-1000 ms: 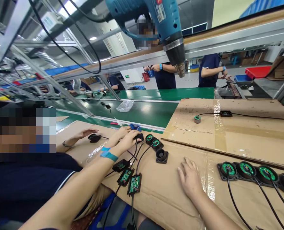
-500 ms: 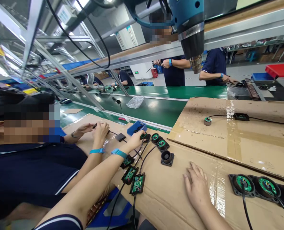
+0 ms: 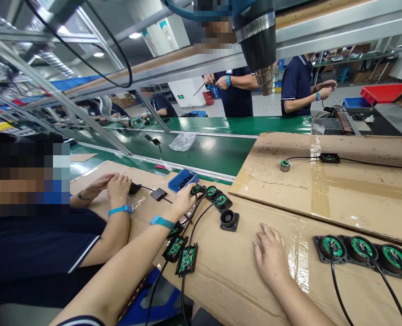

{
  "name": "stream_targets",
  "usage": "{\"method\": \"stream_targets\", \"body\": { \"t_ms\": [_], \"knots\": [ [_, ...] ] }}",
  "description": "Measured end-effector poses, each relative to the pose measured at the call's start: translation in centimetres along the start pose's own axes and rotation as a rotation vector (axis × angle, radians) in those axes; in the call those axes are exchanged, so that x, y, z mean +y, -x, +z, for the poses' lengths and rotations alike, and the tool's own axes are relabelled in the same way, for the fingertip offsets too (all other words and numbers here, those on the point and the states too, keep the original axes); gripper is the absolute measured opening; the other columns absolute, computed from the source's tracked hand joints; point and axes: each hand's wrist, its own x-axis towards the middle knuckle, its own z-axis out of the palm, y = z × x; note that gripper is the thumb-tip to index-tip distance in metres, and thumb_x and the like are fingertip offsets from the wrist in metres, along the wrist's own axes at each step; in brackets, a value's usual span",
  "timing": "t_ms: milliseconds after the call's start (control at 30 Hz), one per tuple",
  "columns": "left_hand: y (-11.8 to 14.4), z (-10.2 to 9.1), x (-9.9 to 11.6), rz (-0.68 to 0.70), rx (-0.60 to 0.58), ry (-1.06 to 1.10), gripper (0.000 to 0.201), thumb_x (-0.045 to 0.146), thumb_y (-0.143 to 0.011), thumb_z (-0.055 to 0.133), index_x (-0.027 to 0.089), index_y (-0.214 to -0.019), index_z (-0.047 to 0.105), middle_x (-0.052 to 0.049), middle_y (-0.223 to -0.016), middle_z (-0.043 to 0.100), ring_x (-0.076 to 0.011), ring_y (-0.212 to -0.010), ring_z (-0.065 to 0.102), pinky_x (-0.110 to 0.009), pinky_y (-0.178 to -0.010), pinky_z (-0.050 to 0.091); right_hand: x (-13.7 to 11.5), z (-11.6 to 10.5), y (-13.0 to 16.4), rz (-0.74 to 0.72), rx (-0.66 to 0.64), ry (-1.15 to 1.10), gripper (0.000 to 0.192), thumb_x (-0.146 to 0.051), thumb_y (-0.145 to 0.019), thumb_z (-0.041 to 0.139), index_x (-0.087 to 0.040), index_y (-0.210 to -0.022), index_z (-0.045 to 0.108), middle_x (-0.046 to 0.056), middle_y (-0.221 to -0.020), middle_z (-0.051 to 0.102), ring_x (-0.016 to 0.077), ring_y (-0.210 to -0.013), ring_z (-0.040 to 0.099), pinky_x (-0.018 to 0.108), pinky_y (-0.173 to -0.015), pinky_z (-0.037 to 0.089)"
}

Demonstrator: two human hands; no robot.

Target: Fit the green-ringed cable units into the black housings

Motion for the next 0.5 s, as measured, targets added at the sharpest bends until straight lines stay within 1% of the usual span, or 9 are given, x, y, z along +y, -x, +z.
{"method": "stream_targets", "body": {
  "t_ms": [67, 167, 300, 433, 500],
  "knots": [
    [0.0, 0.1, -0.3, 0.004, 0.006, -0.002, 0.034, 0.035, -0.09, 0.058, 0.017, -0.118, 0.057, -0.013, -0.12, 0.066, -0.0281, -0.112, 0.063, -0.043, -0.101, 0.05, 0.0, 0.0, 0.0, -0.002, -0.003, 0.001, 0.029, -0.033, -0.098, 0.047, -0.019, -0.111, 0.069, 0.011, -0.141, 0.057, 0.0328, -0.124, 0.051, 0.053, -0.1, 0.044],
    [-0.3, 0.2, -1.0, -0.005, 0.034, -0.015, 0.027, 0.035, -0.09, 0.058, 0.016, -0.11, 0.06, -0.015, -0.126, 0.063, -0.03, -0.12, 0.059, -0.046, -0.107, 0.047, 0.0, 0.0, 0.0, 0.0, -0.008, 0.005, 0.029, -0.033, -0.097, 0.048, -0.019, -0.112, 0.069, 0.01, -0.141, 0.057, 0.0332, -0.124, 0.05, 0.053, -0.1, 0.044],
    [-0.9, 0.2, -1.8, 0.029, -0.007, -0.011, 0.022, 0.035, -0.088, 0.06, 0.016, -0.098, 0.064, -0.013, -0.112, 0.068, -0.0277, -0.108, 0.064, -0.042, -0.1, 0.052, 0.0, 0.0, 0.0, 0.01, -0.005, 0.009, 0.028, -0.032, -0.097, 0.049, -0.019, -0.111, 0.07, 0.01, -0.141, 0.057, 0.0332, -0.124, 0.05, 0.053, -0.099, 0.044],
    [-1.1, 0.5, -1.9, 0.05, 0.003, -0.01, 0.025, 0.038, -0.091, 0.057, 0.016, -0.099, 0.065, -0.014, -0.115, 0.065, -0.0271, -0.111, 0.063, -0.041, -0.102, 0.05, -0.1, -0.1, -0.1, 0.008, -0.009, 0.0, 0.028, -0.031, -0.096, 0.049, -0.019, -0.11, 0.07, 0.01, -0.141, 0.057, 0.0323, -0.124, 0.05, 0.051, -0.099, 0.044],
    [-1.0, 0.8, -1.8, 0.052, -0.007, -0.019, 0.024, 0.037, -0.091, 0.056, 0.016, -0.094, 0.065, -0.014, -0.112, 0.066, -0.0267, -0.106, 0.064, -0.041, -0.099, 0.051, -0.2, -0.1, -0.2, 0.009, -0.013, -0.003, 0.028, -0.031, -0.096, 0.05, -0.019, -0.111, 0.07, 0.01, -0.141, 0.057, 0.0322, -0.124, 0.05, 0.05, -0.1, 0.043]
  ]
}}
